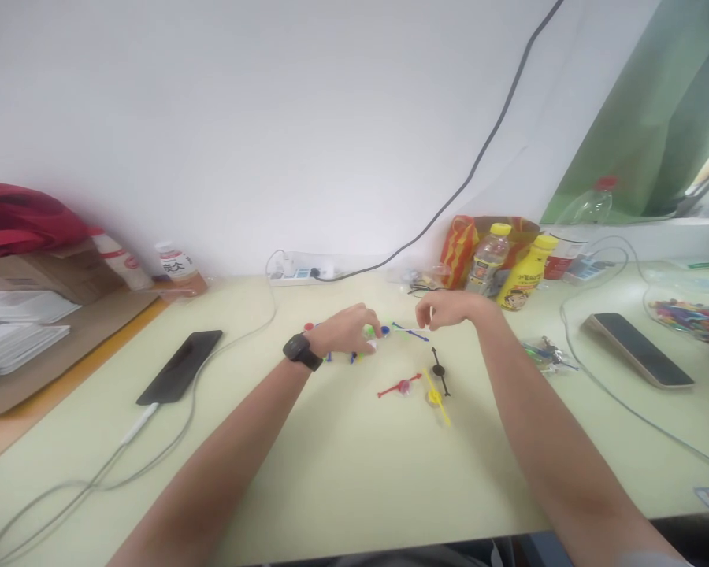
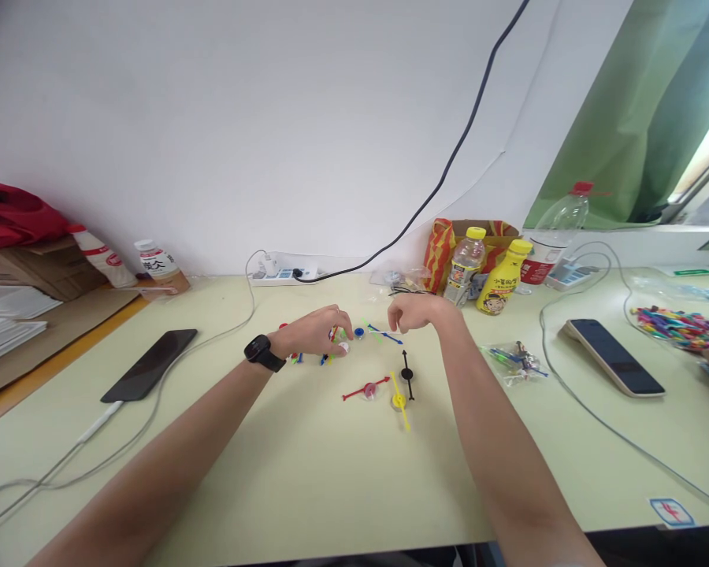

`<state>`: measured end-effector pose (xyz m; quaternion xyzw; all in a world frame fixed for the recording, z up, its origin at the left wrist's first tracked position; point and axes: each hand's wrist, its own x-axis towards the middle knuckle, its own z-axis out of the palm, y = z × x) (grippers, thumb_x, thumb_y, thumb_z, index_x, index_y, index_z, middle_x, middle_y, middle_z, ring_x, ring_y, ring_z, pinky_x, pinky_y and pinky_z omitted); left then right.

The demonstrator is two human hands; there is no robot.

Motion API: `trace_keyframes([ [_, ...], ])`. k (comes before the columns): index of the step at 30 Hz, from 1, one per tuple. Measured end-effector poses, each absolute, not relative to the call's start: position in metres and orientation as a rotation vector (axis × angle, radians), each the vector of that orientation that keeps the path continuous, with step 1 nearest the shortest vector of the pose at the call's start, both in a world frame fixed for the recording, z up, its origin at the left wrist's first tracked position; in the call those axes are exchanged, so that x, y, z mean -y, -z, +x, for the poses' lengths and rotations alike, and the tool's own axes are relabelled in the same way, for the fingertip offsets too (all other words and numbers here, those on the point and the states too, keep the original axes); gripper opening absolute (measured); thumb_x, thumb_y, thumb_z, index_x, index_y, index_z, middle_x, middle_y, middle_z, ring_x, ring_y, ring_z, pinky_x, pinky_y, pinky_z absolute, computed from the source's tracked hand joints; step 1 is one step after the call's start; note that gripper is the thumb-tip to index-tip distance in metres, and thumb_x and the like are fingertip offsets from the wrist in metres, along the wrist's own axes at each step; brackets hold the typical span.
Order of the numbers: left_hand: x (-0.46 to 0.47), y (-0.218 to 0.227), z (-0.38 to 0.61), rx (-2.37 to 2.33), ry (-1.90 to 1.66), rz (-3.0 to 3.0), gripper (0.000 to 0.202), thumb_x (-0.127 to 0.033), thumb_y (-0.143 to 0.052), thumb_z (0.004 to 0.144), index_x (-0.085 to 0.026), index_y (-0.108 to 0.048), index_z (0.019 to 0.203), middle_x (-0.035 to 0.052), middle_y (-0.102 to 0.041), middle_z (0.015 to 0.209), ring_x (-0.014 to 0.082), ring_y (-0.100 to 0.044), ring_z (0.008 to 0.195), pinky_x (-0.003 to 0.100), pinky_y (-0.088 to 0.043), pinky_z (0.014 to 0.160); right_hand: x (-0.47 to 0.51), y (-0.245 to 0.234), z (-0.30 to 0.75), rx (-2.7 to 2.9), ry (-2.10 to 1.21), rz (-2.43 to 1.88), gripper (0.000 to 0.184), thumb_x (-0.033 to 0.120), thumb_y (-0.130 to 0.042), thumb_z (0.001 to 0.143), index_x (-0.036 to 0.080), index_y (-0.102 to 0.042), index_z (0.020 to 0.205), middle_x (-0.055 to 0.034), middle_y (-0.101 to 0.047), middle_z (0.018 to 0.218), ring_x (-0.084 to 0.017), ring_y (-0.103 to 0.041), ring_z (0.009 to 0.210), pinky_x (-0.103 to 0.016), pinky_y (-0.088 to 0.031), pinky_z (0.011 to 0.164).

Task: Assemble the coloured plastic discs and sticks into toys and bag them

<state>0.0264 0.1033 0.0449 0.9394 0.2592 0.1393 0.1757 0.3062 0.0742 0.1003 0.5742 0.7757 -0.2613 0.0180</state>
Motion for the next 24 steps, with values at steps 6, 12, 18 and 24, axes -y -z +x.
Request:
trace_keyframes([
  [6, -0.111, -0.039, 0.019, -0.834, -0.374, 2.654, 0.031, -0.038, -0.079, 0.080, -0.026, -0.076, 0.108, 0.0057, -0.071, 0.102, 0.0283, -0.060, 0.107, 0.034, -0.047, 0.086, -0.037, -0.105, 0.305, -2.395, 1.065, 1.426, 0.035, 0.010, -0.073, 0.060, 0.026, -0.078, 0.090, -0.0010, -0.075, 0.097, -0.022, -0.069, 0.086, -0.027, -0.045, 0.063],
  [12, -0.120, -0.029, 0.019, -0.859, -0.410, 2.640, 0.028, -0.042, -0.080, 0.082, -0.024, -0.077, 0.102, 0.0052, -0.071, 0.095, 0.0267, -0.061, 0.103, 0.033, -0.047, 0.083, -0.011, -0.074, 0.320, -2.430, 1.125, 1.526, 0.021, 0.018, -0.075, 0.061, 0.022, -0.074, 0.082, -0.0033, -0.073, 0.092, -0.022, -0.066, 0.080, -0.027, -0.045, 0.064],
  [18, -0.109, -0.048, 0.024, -0.834, -0.628, 2.618, 0.032, -0.049, -0.070, 0.092, -0.023, -0.074, 0.110, 0.0070, -0.073, 0.105, 0.0233, -0.065, 0.096, 0.034, -0.050, 0.085, -0.012, -0.078, 0.337, -2.544, 1.160, 1.771, 0.015, 0.032, -0.073, 0.076, 0.021, -0.068, 0.085, -0.0060, -0.071, 0.085, -0.021, -0.063, 0.076, -0.029, -0.046, 0.063],
  [24, -0.081, -0.074, 0.044, -0.663, -0.895, 2.431, 0.035, -0.045, -0.067, 0.096, -0.023, -0.069, 0.123, 0.0072, -0.073, 0.120, 0.0205, -0.069, 0.101, 0.032, -0.056, 0.086, -0.039, -0.093, 0.302, -2.790, 1.679, 1.952, 0.011, 0.025, -0.065, 0.080, 0.019, -0.061, 0.089, -0.0061, -0.073, 0.083, -0.019, -0.068, 0.077, -0.032, -0.055, 0.077],
])
